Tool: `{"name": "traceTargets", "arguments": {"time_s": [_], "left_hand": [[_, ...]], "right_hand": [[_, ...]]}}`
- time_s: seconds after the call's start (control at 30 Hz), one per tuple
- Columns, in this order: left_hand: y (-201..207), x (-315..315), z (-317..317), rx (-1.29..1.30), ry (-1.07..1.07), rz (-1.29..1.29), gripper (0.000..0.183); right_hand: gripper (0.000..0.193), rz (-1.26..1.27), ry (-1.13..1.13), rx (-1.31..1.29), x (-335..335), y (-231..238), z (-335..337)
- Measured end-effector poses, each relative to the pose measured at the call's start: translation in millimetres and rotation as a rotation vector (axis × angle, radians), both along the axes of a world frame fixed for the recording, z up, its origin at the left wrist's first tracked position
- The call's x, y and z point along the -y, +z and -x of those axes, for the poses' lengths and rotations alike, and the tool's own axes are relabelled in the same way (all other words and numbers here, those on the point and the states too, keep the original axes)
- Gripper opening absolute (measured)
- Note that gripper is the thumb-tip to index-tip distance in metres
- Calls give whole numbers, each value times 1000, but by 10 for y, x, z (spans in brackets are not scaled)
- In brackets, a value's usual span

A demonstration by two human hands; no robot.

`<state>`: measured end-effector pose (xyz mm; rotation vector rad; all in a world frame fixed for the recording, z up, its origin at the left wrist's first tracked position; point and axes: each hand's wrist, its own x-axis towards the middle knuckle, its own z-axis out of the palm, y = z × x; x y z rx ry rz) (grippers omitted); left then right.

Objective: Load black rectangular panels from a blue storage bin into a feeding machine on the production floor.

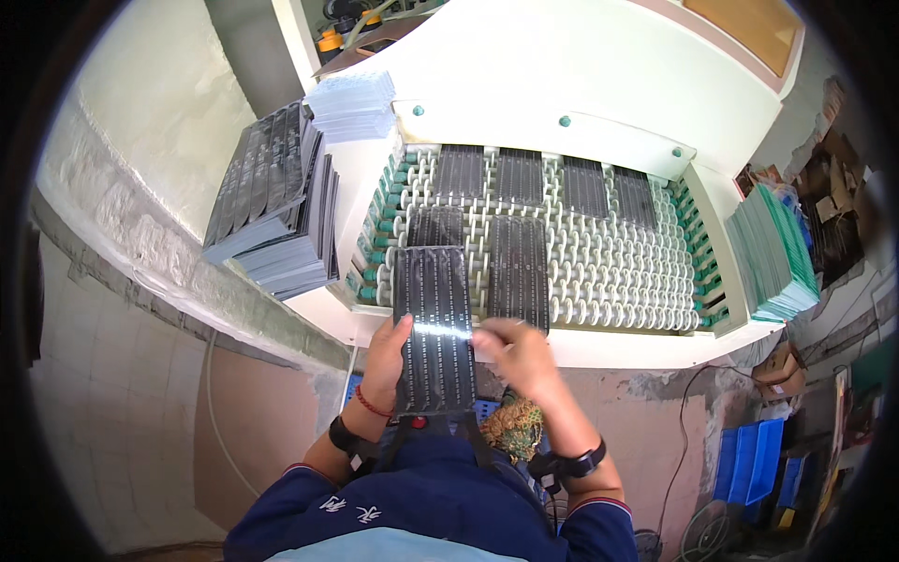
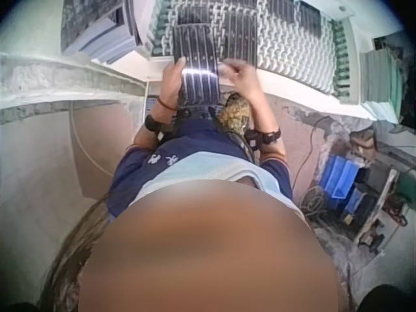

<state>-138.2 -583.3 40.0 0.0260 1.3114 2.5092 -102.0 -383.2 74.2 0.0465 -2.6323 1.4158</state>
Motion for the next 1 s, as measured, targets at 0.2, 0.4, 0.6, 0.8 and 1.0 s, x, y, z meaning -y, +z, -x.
{"name": "traceTargets", "arguments": {"time_s": [0.2, 0.4, 0.6, 0.8, 1.0], "left_hand": [[-106, -241, 86, -120, 108, 122, 29], [-46, -242, 56, -76, -18, 105, 33], [21, -151, -1, 160, -58, -113, 38], [-111, -190, 41, 59, -60, -22, 33], [-152, -373, 90, -58, 29, 39, 28]], "right_hand": [[26, -121, -161, -148, 185, 74, -63], [18, 581, -306, -63, -788, -134, 407], [26, 117, -605, -140, -1777, -281, 602], [27, -307, -534, -191, -1231, -141, 347], [46, -241, -43, -77, -13, -5, -184]]}}
